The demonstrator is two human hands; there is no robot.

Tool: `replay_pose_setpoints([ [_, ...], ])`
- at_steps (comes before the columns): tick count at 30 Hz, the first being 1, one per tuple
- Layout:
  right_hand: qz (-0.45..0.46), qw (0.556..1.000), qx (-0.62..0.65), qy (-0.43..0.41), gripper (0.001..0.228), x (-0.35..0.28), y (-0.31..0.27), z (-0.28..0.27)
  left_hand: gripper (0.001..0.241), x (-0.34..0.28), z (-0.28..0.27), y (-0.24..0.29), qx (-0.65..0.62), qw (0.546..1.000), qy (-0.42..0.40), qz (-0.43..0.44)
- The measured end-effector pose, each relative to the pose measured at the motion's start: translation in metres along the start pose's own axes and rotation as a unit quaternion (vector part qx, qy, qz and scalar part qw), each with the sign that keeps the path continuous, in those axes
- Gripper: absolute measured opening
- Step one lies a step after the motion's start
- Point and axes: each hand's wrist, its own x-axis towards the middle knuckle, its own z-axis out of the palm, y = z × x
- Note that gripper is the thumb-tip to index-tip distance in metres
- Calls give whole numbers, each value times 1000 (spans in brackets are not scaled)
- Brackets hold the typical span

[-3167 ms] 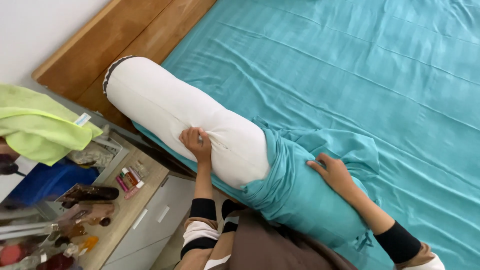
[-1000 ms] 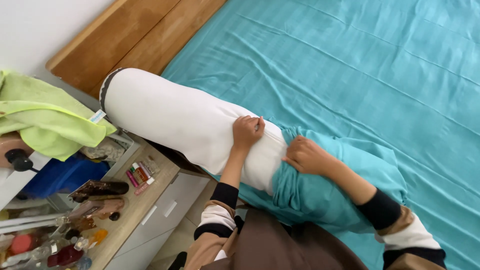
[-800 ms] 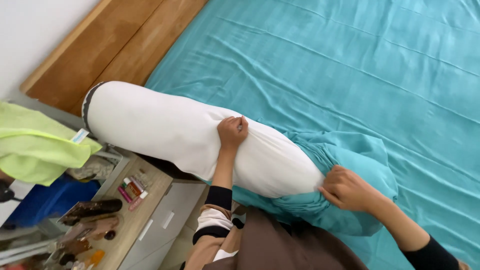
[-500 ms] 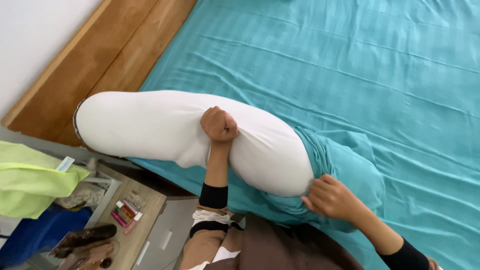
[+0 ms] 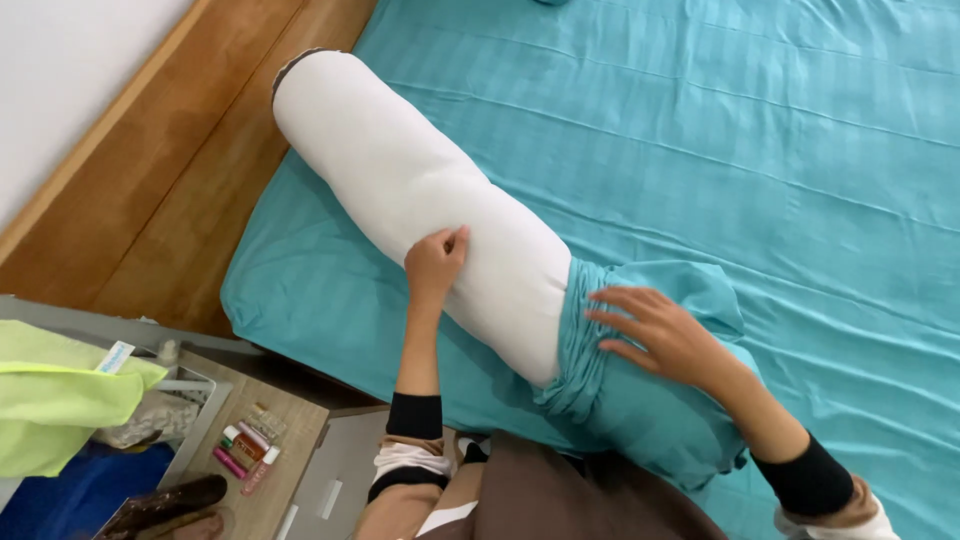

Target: The person stands at a bed and pulls a teal pillowcase off a cylindrical bolster pillow, working the fabric down and over the ends. They then remove the teal pillowcase from a square pillow, place both bare pillows on the floor, and open the wardrobe door.

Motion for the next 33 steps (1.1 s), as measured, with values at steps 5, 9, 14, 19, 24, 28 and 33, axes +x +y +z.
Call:
replay_pose_setpoints([
  [5,21,996,57,-58,68,47,38,34,25,1,-3,67,7,979,105,176],
  [9,-2,993,60,-98,64,36,55,68,24,-13,42,69,62,927,159,333],
  [14,46,995,25,-81,51,12,34,56,27,-1,69,30,56,938,161,303],
  [19,47,997,21,-66,45,-42,5,30,31,-4,51,7,30,937,218,271],
  [24,53,993,103,15,46,-61,8,41,38,-24,42,6,13,924,282,257],
  [28,182,974,46,130,71,-82,35,70,39,-38,32,1,-72,921,283,258],
  [33,503,854,121,44,44,-100,44,123,38,-51,28,-23,-140,940,219,221],
])
